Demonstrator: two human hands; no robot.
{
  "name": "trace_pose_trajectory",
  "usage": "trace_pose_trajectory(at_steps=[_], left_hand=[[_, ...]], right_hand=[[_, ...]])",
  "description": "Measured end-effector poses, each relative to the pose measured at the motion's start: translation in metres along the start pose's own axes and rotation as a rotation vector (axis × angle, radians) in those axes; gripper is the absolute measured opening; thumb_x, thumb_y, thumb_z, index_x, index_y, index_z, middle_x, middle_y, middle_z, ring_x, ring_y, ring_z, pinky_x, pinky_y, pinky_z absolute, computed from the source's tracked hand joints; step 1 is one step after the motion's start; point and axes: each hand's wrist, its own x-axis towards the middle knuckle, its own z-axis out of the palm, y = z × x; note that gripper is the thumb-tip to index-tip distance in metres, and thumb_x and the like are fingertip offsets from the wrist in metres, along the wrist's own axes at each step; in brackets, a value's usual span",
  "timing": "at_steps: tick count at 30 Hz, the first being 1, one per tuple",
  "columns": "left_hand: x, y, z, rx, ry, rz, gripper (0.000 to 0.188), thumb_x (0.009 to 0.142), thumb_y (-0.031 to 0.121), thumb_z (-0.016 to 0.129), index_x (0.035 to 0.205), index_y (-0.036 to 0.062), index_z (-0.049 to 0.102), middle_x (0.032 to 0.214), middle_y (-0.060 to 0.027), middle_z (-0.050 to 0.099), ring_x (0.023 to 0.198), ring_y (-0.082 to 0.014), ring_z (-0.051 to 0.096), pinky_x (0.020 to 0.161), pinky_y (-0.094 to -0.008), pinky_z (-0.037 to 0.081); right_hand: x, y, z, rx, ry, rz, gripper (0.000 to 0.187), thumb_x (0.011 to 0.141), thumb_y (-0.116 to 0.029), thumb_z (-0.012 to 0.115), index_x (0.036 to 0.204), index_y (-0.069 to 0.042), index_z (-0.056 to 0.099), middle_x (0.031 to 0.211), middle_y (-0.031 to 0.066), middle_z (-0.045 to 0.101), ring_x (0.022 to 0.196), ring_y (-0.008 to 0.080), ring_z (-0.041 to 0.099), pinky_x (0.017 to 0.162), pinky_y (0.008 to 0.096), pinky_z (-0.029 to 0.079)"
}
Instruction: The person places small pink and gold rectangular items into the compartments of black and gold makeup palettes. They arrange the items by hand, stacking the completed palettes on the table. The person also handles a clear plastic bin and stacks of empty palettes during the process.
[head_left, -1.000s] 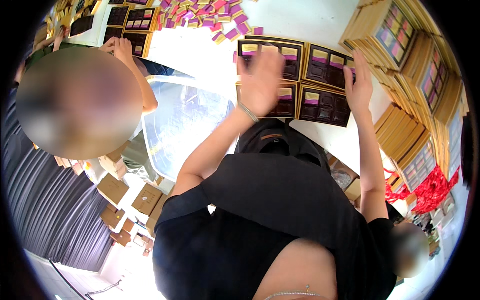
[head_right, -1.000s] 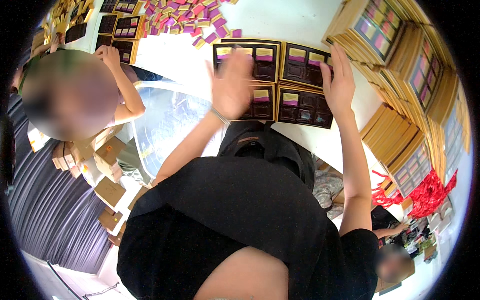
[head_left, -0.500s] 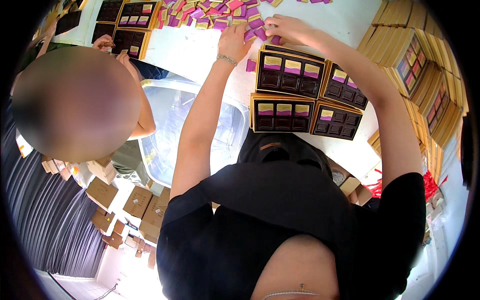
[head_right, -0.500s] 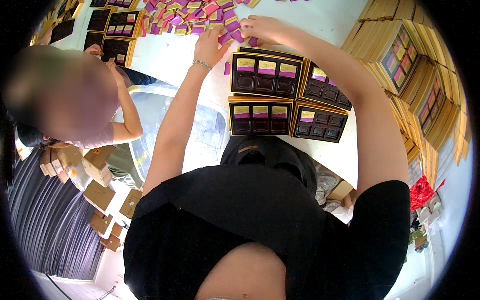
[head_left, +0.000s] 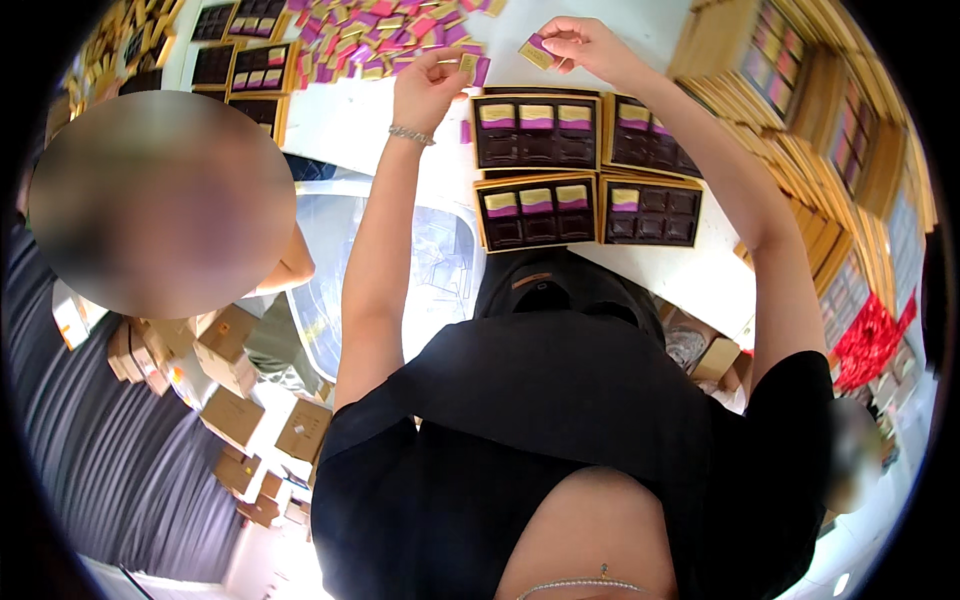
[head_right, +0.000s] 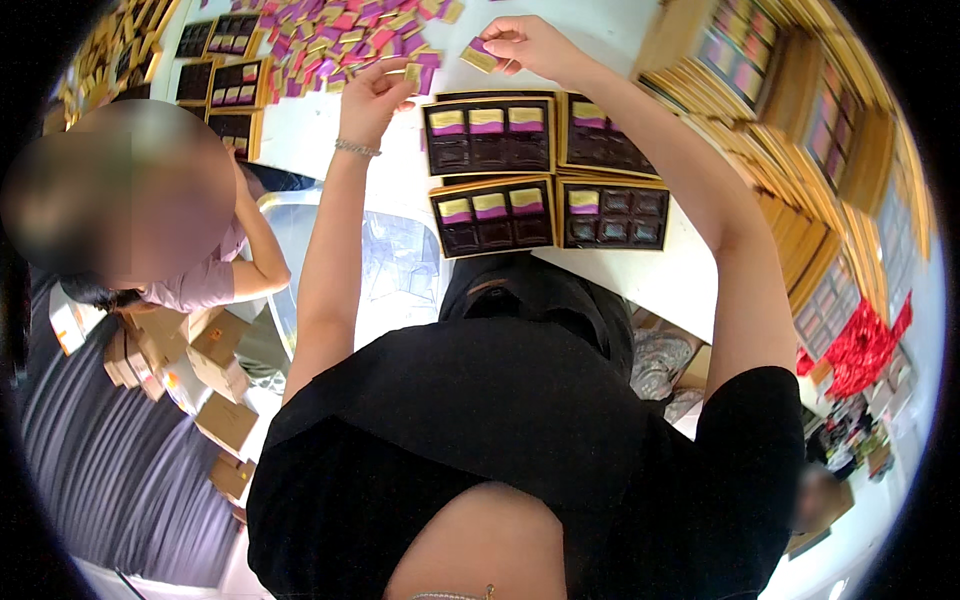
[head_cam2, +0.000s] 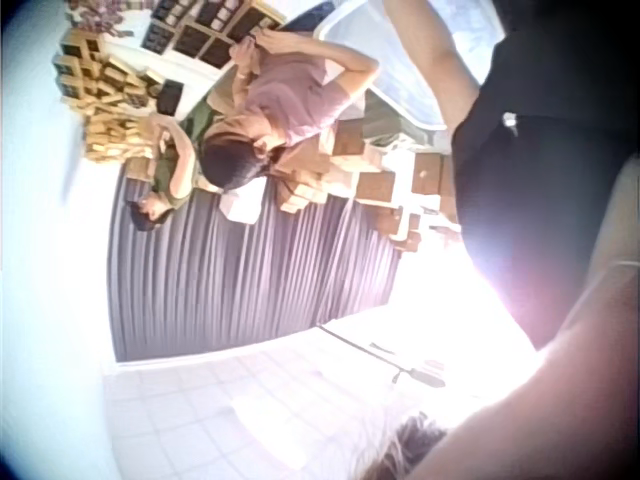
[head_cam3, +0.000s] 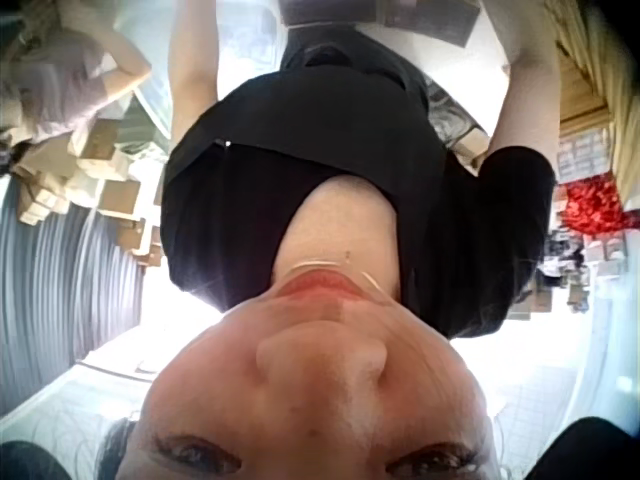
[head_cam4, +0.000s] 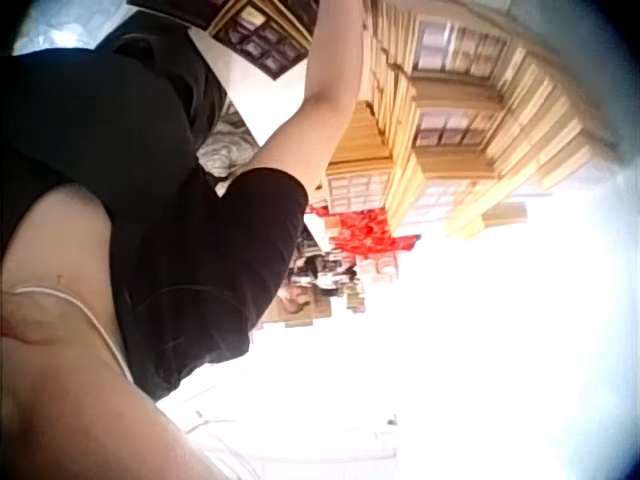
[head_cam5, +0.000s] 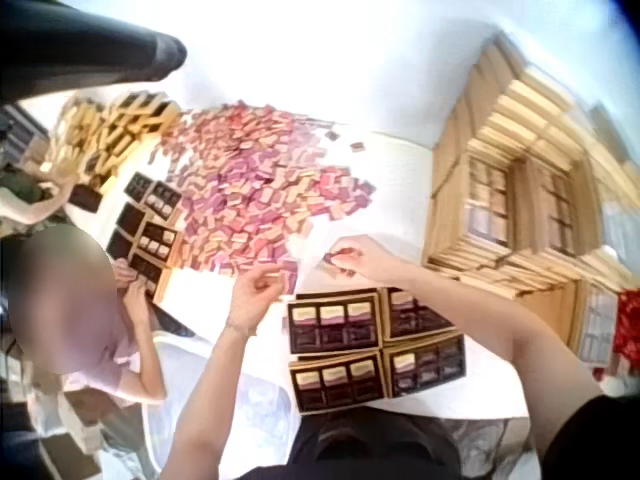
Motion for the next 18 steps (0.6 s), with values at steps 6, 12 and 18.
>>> trace_pose_trajectory(at_steps=[6,12,18], left_hand=[[-0.043,0.044,0.094,-0.050,-0.232,0.086,0.028,0.084,0.004,0.070,0.112,0.0005,0.067,0.088,-0.0035,0.070,0.080,-0.0104,0.067,0.068,-0.0232,0.056],[-0.097,0.031,0.194,0.505,-0.444,0.269,0.021,0.082,0.012,0.073,0.103,0.0077,0.074,0.089,-0.0075,0.073,0.078,-0.0155,0.070,0.072,-0.0274,0.054],[-0.109,-0.012,0.236,0.860,-0.288,0.723,0.023,0.079,0.015,0.073,0.101,0.0086,0.073,0.094,-0.0067,0.067,0.088,-0.0260,0.064,0.075,-0.0359,0.052]], right_hand=[[-0.134,-0.014,-0.032,0.513,0.184,0.048,0.033,0.091,-0.005,0.062,0.124,-0.001,0.059,0.087,0.0025,0.064,0.071,0.0118,0.062,0.064,0.0262,0.051],[-0.272,0.018,-0.006,0.083,0.842,0.274,0.013,0.089,-0.011,0.069,0.092,-0.002,0.061,0.080,0.0019,0.066,0.073,0.0078,0.061,0.064,0.0213,0.048],[-0.283,0.056,0.059,-0.143,1.141,0.308,0.011,0.080,-0.009,0.072,0.085,-0.001,0.067,0.085,0.0109,0.069,0.074,0.0204,0.068,0.068,0.0336,0.053]])
